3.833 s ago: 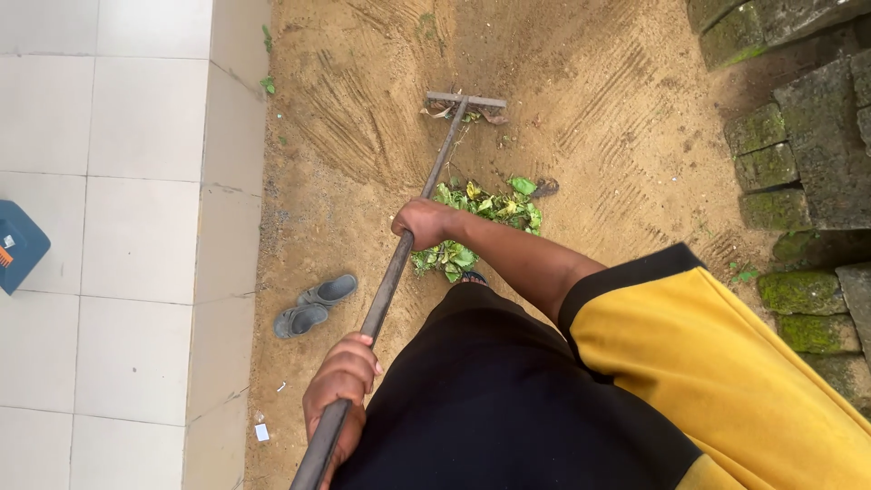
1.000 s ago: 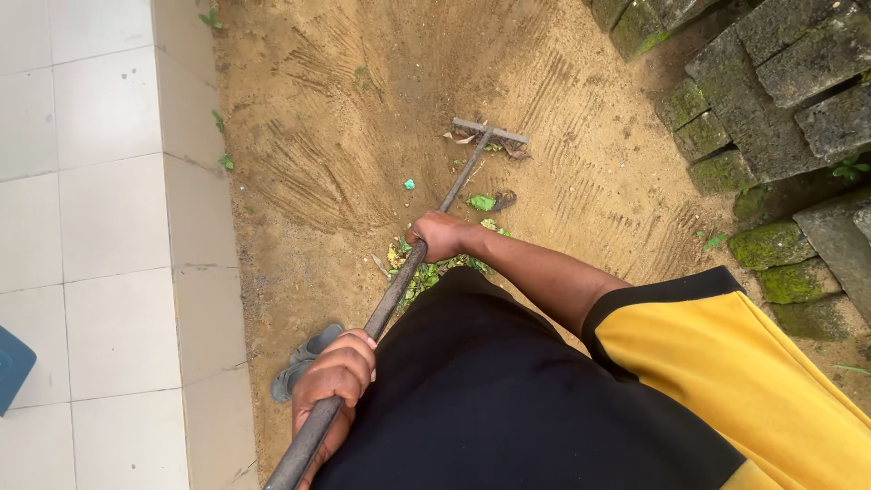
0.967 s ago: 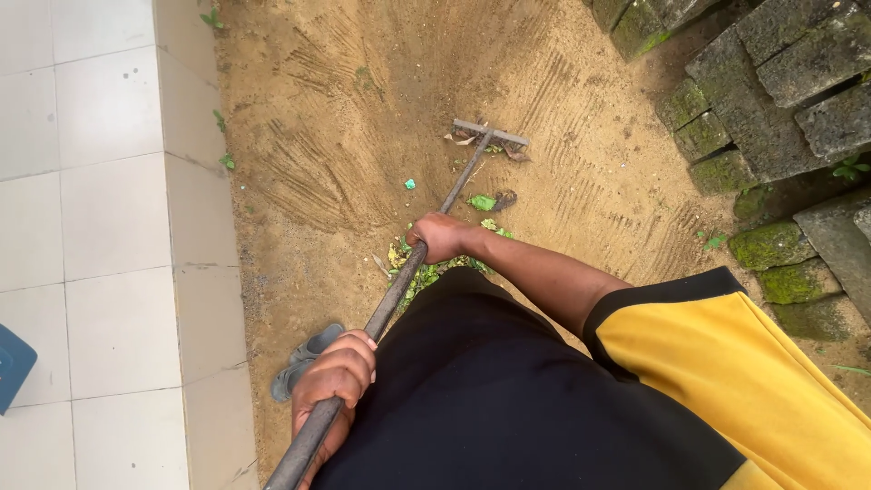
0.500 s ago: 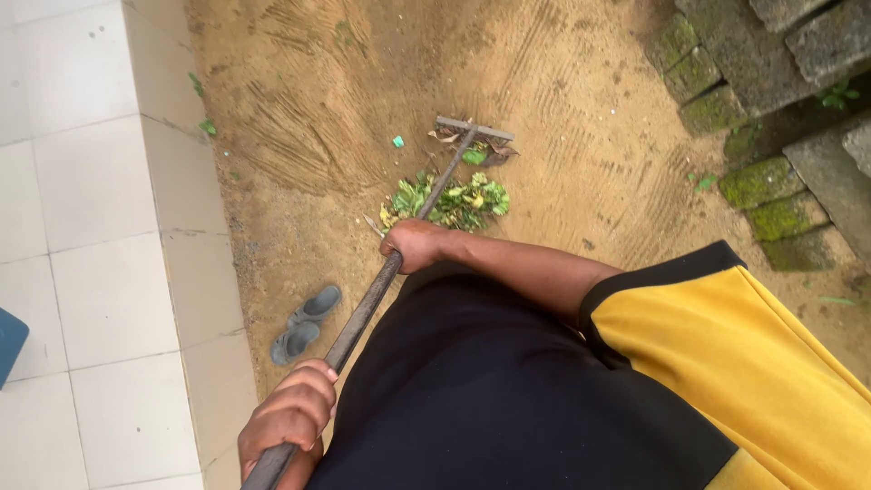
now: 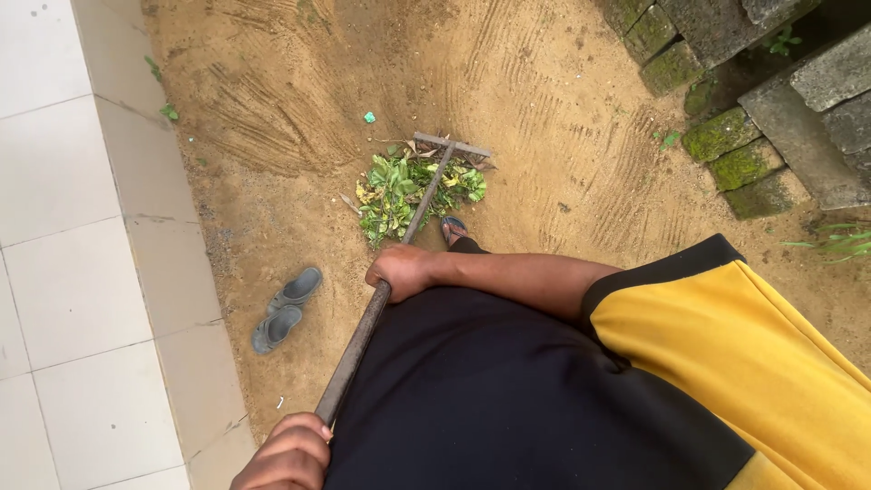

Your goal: Raking leaves and debris into a pile on a dirt path.

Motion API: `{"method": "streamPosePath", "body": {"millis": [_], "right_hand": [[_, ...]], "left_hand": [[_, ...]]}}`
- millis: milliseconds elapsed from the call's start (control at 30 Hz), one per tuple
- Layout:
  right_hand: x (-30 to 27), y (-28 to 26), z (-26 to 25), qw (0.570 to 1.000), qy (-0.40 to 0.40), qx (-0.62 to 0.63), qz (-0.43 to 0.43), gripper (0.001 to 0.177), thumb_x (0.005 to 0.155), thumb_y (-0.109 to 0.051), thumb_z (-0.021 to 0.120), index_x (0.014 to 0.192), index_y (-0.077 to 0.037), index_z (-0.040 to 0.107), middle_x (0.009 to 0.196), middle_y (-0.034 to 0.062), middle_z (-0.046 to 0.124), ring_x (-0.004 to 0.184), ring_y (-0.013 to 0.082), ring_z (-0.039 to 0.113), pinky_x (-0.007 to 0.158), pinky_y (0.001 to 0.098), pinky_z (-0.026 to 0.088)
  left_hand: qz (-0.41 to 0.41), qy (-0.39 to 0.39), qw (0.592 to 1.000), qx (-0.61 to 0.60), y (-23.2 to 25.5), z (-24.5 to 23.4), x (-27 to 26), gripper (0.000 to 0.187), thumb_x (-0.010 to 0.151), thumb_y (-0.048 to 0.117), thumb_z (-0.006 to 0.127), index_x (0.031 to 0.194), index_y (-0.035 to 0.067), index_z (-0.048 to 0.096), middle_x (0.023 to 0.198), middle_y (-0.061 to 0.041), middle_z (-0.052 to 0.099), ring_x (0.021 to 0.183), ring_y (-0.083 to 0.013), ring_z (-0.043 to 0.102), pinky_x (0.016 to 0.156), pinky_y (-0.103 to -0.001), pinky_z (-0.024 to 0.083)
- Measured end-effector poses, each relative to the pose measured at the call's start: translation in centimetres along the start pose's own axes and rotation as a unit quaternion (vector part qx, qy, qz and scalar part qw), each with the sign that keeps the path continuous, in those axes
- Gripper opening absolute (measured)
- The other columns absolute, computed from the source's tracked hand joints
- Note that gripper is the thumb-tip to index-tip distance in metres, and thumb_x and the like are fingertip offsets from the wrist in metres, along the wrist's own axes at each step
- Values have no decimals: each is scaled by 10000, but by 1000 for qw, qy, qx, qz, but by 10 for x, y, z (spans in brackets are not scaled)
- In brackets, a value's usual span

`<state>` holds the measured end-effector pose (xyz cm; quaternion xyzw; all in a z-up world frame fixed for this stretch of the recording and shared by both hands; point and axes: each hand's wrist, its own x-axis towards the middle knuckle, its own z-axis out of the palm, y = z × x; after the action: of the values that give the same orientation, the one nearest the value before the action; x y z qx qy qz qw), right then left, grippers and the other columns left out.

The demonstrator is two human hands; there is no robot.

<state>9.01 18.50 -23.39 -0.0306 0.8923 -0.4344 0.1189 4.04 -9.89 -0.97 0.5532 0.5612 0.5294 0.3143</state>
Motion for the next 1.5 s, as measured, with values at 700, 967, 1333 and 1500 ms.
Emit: {"method": "streamPosePath", "body": {"millis": [700,967,1333,1500], "right_hand": [[-66,139,-224,976,29,73,205,380,895,83,528,598,-147,473,573,2,461,530,100,491,499,212,503],[-90,280,-281,970,83,17,227,333,805,52,559,583,-175,458,553,-33,444,608,130,504,791,327,563],[-94,316,-269,974,96,52,197,313,713,47,557,538,-169,414,478,-47,403,514,132,472,643,332,535],[-88,275,-265,973,34,71,216,369,897,-12,574,583,-168,462,553,-29,454,562,103,482,563,248,504]], "left_hand": [[54,-44,994,-78,-40,61,285,529,1052,387,411,578,166,496,565,11,532,637,-163,573,867,-440,506],[28,-22,995,-94,-88,115,415,621,1107,551,320,644,162,463,655,-3,511,760,-206,559,958,-449,438],[90,-19,984,-152,-129,134,423,796,968,892,355,653,168,449,665,-14,500,706,-220,517,888,-439,413],[27,-20,994,-109,-93,112,404,592,1104,539,400,646,170,460,644,-1,513,704,-202,551,919,-437,440]]}}
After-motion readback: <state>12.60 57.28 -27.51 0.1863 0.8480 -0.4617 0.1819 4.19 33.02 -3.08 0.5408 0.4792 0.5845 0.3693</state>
